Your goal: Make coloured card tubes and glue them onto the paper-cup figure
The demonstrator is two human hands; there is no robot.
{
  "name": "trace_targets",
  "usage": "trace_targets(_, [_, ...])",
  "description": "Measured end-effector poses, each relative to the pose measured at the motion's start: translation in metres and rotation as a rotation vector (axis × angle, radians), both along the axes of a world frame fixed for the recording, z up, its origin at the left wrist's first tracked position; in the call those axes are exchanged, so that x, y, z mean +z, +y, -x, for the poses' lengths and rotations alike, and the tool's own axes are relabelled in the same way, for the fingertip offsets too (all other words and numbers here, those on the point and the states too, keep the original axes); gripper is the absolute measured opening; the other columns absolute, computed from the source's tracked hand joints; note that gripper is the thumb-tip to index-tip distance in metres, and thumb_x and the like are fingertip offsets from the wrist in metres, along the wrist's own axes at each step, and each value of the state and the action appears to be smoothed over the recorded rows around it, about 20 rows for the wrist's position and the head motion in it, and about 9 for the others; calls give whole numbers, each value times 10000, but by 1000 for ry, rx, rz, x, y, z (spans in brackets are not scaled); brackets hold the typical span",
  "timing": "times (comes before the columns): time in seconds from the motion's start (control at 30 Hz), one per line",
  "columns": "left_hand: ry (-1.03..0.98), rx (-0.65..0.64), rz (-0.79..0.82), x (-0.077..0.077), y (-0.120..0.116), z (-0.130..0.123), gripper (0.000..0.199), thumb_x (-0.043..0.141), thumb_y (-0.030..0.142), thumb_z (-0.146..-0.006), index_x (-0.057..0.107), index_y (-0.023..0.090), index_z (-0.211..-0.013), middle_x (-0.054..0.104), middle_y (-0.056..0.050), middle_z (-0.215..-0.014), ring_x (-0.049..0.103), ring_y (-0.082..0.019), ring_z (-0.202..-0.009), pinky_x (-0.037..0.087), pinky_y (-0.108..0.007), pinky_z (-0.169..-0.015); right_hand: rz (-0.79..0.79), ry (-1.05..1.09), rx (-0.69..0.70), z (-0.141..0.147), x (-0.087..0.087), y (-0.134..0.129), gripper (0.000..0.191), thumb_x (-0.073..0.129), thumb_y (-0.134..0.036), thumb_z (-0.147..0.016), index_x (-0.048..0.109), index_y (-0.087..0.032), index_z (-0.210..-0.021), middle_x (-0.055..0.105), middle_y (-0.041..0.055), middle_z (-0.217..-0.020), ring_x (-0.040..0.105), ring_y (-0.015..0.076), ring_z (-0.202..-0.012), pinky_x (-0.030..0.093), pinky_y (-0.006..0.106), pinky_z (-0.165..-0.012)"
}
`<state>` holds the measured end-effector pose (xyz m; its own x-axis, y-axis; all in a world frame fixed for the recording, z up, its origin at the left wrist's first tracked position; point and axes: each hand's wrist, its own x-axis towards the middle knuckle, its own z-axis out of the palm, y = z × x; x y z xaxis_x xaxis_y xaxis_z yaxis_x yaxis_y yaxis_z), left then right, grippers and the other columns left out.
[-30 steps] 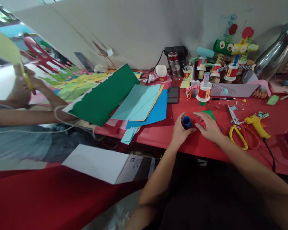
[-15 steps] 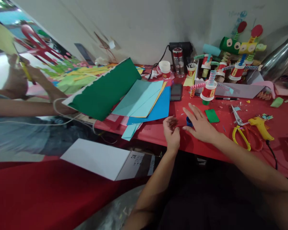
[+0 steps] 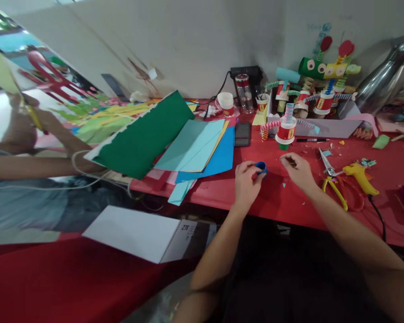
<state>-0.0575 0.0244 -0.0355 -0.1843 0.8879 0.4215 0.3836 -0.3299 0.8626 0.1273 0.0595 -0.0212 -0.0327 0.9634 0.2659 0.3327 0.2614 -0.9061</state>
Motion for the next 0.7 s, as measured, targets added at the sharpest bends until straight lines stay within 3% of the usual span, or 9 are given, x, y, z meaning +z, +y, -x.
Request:
trace_targets(0.07, [-162, -61, 95, 3, 10, -4, 154, 788, 339, -708, 678, 233, -723, 633, -54, -987, 608, -244, -955, 487, -417, -878, 58, 139, -77, -3, 2, 2, 409, 564, -597, -846, 571, -223, -681, 632, 22, -660, 579, 172, -648, 470, 321, -639])
trace_targets(0.13, [-400, -134, 174, 4, 22, -10, 205, 791, 375, -693, 668, 221, -746, 648, -38, -971, 619, -207, -904, 497, -381, -845, 91, 267, -117, -6, 6, 4, 501, 539, -648, -843, 475, -230, -574, 543, -3, -560, 493, 143, -556, 418, 297, -571])
trace_targets(0.2, [-612, -212, 211, 4, 34, -18, 273, 813, 406, -654, 645, 216, -755, 655, -16, -909, 619, -177, -876, 496, -374, -876, 68, 351, -126, -8, 10, 4, 505, 548, -659, -833, 468, -232, -575, 524, -9, -572, 466, 137, -553, 404, 292, -561])
trace_targets(0.27, [-726, -274, 214, 4, 44, -26, 312, 832, 412, -629, 623, 217, -753, 653, 2, -865, 622, -158, -864, 490, -381, -923, -18, 386, -85, -10, 14, 3, 387, 624, -612, -801, 565, -239, -717, 590, -3, -689, 534, 156, -656, 448, 296, -635])
trace_targets(0.33, [-743, -314, 199, 4, 50, -35, 313, 833, 410, -633, 617, 219, -752, 662, -1, -903, 631, -158, -895, 488, -386, -952, -96, 384, -4, -9, 15, 2, 331, 707, -518, -763, 616, -263, -953, 659, 11, -872, 597, 180, -816, 486, 319, -756])
trace_targets(0.4, [-700, -336, 174, 4, 52, -41, 300, 834, 401, -638, 624, 216, -744, 671, -20, -1002, 635, -174, -956, 491, -386, -962, -128, 355, 57, -8, 14, 1, 403, 736, -429, -745, 606, -275, -1094, 685, 35, -1036, 618, 201, -936, 490, 352, -852])
trace_targets(0.5, [-624, -324, 128, 2, 50, -47, 282, 842, 391, -626, 653, 206, -724, 651, -45, -1124, 630, -202, -1035, 496, -385, -961, -132, 287, 44, -8, 10, 2, 353, 710, -375, -748, 637, -253, -1071, 700, 62, -1105, 630, 229, -991, 478, 396, -916])
trace_targets(0.7, [-600, -324, 105, 0, 46, -46, 244, 842, 410, -631, 731, 217, -730, 635, -58, -1136, 611, -230, -1118, 482, -405, -997, -98, 187, 26, -9, 8, 2, 255, 670, -390, -762, 671, -239, -966, 718, 42, -916, 639, 220, -858, 507, 388, -838])
